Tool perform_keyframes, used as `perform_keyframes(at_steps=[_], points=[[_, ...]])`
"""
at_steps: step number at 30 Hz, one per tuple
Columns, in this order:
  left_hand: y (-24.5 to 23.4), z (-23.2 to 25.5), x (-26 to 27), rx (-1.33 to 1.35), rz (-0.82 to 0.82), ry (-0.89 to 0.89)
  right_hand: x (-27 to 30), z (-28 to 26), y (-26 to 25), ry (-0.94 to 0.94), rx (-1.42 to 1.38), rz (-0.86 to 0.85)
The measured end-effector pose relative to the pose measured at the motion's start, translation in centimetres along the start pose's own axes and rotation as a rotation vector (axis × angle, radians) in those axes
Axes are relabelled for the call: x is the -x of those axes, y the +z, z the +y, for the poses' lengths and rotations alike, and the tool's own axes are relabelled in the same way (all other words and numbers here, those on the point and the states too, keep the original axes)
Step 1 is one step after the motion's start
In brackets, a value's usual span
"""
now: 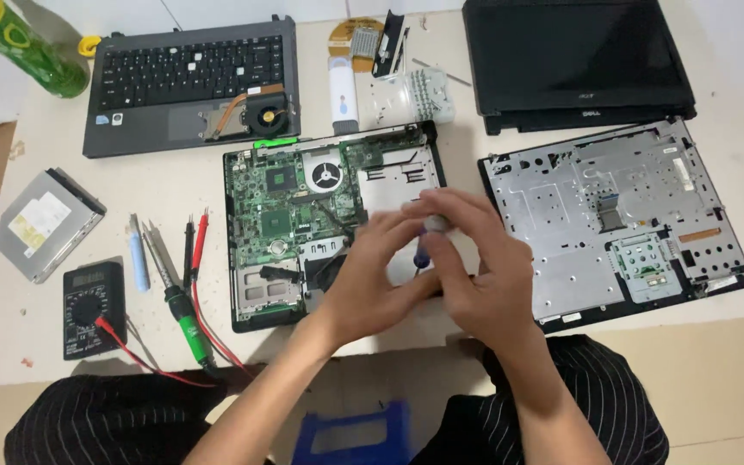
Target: Repairing a laptop by disassembling components and testing circuits with a multimeter
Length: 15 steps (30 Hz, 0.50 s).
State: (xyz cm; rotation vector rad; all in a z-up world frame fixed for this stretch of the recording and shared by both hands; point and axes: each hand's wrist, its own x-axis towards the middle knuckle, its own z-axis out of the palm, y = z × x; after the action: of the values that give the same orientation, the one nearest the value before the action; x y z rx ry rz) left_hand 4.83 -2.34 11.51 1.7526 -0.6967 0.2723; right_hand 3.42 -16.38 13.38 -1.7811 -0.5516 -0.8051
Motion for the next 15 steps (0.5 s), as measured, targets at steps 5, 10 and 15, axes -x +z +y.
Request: perform_keyframes(at_steps=[5, 10, 15], points=[[-0.7, -2.0, 1.1, 0.026, -0.038, -0.036, -0.9, -0.5, -0.5, 0.093, -0.132, -0.173], [-0.2, -1.4, 0.4, -0.034, -0.009, -0.032, 0.3, 1.3, 0.0, 0.038, -0.043, -0.075], [-0.5, -1.1, 0.3, 0.219, -0.081, -0.04, -0.3, -1.2, -0.9, 0.25, -0.138, -0.155]])
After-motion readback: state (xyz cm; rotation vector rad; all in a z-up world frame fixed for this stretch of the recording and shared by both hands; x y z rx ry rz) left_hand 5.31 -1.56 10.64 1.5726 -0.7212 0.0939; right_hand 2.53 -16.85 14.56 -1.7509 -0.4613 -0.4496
